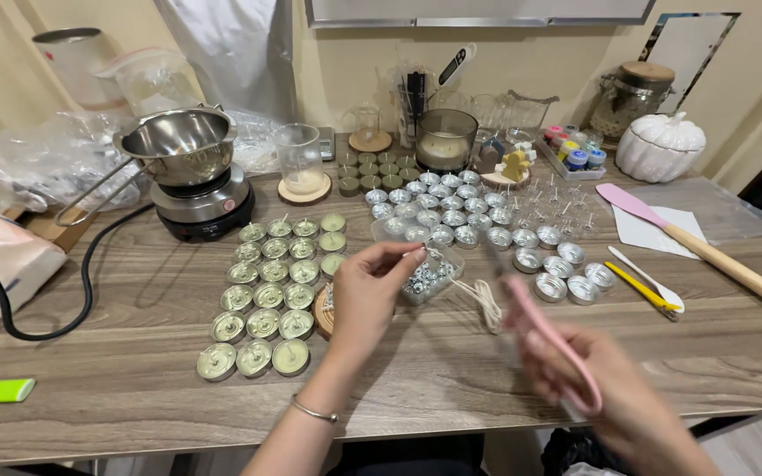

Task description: Attaching metal sustainers to candle wicks and trimming them with scissors.

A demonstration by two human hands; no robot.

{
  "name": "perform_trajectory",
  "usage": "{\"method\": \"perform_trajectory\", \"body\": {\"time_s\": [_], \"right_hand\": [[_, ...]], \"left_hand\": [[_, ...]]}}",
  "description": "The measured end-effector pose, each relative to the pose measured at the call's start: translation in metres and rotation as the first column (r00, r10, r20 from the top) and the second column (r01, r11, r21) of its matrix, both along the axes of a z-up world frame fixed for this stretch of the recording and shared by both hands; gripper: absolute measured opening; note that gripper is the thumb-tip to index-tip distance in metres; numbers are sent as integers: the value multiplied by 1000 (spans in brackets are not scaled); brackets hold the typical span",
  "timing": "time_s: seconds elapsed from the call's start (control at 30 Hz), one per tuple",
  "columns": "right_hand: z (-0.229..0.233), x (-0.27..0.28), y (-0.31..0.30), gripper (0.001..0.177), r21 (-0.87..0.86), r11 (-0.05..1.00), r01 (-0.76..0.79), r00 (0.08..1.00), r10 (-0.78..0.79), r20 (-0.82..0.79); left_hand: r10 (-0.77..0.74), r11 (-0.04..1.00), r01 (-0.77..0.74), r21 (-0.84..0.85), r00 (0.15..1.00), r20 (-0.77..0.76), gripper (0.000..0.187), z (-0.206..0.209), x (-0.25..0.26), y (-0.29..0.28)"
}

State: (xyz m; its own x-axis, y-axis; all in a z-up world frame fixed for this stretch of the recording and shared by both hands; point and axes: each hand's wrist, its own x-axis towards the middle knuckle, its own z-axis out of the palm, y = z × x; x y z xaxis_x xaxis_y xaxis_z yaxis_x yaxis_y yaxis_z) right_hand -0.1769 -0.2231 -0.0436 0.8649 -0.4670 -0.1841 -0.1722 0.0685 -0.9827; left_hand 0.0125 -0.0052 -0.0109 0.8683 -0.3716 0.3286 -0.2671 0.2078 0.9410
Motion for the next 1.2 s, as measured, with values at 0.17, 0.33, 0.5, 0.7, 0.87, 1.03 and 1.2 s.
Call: {"method": "perform_trajectory", "body": {"time_s": [0.17, 0.33, 0.5, 0.7, 0.87, 1.03, 1.2], "right_hand": [[13, 1, 49, 48, 273, 913, -303, 952, 301, 49], [24, 0, 62, 49, 223, 944, -243, 969, 248, 6], [21, 3, 68, 46, 190, 929, -317, 948, 312, 56], [26, 31, 87, 45, 192, 973, -131, 991, 135, -12], [18, 42, 92, 41, 61, 987, -152, 988, 151, 24], [12, 42, 90, 45, -86, 988, -127, 992, 127, -4], [15, 39, 97, 45, -133, 991, -14, 1000, 15, 11]], "left_hand": [[-21, 995, 22, -101, 1000, 8, 22, -5, 4, 0], [6, 998, -5, -70, 1000, 5, 21, -4, 4, -3], [33, 999, -33, 15, 999, 15, 20, 4, -2, 0], [26, 990, -27, 136, 1000, 7, 17, 14, -12, 2], [3, 997, -6, 71, 999, 45, 17, 7, -8, -1], [2, 994, -7, 105, 999, 44, 18, 9, -11, -1], [33, 999, -38, 24, 983, 181, 16, 6, -15, 0]]}}
